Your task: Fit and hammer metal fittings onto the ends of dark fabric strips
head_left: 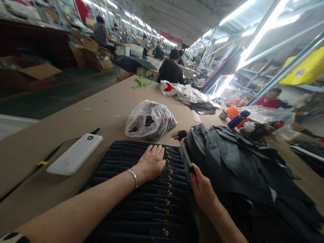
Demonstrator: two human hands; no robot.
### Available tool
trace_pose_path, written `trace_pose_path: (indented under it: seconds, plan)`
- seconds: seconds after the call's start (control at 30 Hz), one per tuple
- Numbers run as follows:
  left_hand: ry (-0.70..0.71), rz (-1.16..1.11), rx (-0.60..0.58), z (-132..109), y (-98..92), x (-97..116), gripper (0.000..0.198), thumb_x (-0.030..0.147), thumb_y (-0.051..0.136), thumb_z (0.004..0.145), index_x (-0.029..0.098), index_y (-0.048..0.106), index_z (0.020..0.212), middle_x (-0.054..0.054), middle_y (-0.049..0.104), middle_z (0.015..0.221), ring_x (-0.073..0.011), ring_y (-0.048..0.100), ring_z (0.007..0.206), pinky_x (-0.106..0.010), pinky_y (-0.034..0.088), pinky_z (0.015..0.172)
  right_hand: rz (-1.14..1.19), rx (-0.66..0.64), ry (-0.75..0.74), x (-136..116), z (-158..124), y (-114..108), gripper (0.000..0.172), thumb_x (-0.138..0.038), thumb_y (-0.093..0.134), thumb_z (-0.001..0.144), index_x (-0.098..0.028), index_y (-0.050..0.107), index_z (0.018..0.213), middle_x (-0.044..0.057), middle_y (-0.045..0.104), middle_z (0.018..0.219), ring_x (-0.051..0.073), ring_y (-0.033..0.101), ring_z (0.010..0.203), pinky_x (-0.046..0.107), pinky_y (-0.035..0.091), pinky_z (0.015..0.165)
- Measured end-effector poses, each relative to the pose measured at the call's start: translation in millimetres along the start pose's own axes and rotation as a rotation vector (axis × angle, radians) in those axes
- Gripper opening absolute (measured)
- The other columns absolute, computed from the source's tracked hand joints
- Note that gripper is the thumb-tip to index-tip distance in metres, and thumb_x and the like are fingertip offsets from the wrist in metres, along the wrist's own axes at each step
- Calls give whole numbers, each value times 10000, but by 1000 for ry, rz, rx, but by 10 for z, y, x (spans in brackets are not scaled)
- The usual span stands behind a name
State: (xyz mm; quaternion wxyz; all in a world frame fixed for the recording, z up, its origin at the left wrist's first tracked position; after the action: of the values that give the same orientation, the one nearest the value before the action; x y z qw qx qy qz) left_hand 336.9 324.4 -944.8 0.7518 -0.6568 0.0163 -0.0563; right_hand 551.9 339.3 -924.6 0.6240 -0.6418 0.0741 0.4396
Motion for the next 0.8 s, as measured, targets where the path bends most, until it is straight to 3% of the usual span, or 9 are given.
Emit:
trace_pose_path:
  seconds: [0.13, 0.33, 0.5, 0.7, 0.8]
  plan:
    - [0, 0, 4, -6, -36, 14, 533, 361, 258, 886, 70, 374, 1317, -172, 418, 1371, -282, 345, 1277, -455, 205, 1073, -77, -176, 61, 66, -10, 115, 379, -281, 361, 893, -130, 526, 1200, 119, 686, 952, 215, 656, 859, 297, 506, 761]
    - [-11, -5, -18, 12, -32, 4, 569, 391, 248, 881, 53, 390, 1316, -177, 384, 1398, -288, 324, 1291, -453, 188, 1079, 4, 35, -25, 35, -228, 32, 419, -299, 333, 910, -119, 469, 1263, 124, 667, 1026, 193, 639, 934, 272, 510, 797]
    - [-25, -7, -41, 35, -2, -8, 596, 424, 208, 884, 63, 395, 1321, -161, 391, 1399, -278, 320, 1295, -444, 188, 1079, -99, -129, 65, 178, -265, 102, 373, -256, 351, 891, -126, 541, 1184, 116, 694, 920, 202, 668, 824, 259, 519, 715]
    - [-30, -9, -69, 36, 12, -10, 596, 419, 229, 879, 74, 360, 1347, -152, 345, 1428, -275, 288, 1315, -440, 167, 1088, 7, 41, 19, 98, -429, -9, 405, -337, 333, 914, -128, 477, 1231, 118, 674, 982, 180, 650, 881, 248, 511, 763]
    - [-32, -8, -85, 30, 11, -5, 584, 400, 238, 877, 78, 357, 1350, -153, 336, 1433, -279, 290, 1315, -443, 163, 1088, -63, -77, 109, 176, -505, 89, 400, -299, 327, 905, -127, 484, 1230, 120, 690, 928, 189, 669, 816, 247, 519, 707]
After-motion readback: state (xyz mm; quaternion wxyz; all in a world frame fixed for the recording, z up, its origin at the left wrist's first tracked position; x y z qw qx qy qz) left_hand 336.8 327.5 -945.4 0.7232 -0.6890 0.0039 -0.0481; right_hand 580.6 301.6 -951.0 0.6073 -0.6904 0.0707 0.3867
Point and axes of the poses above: each hand's wrist, its own z-axis towards the middle knuckle, its own y-axis out of the palm, x = y × z, the point moved 4 cm from there along z, towards the middle knuckle
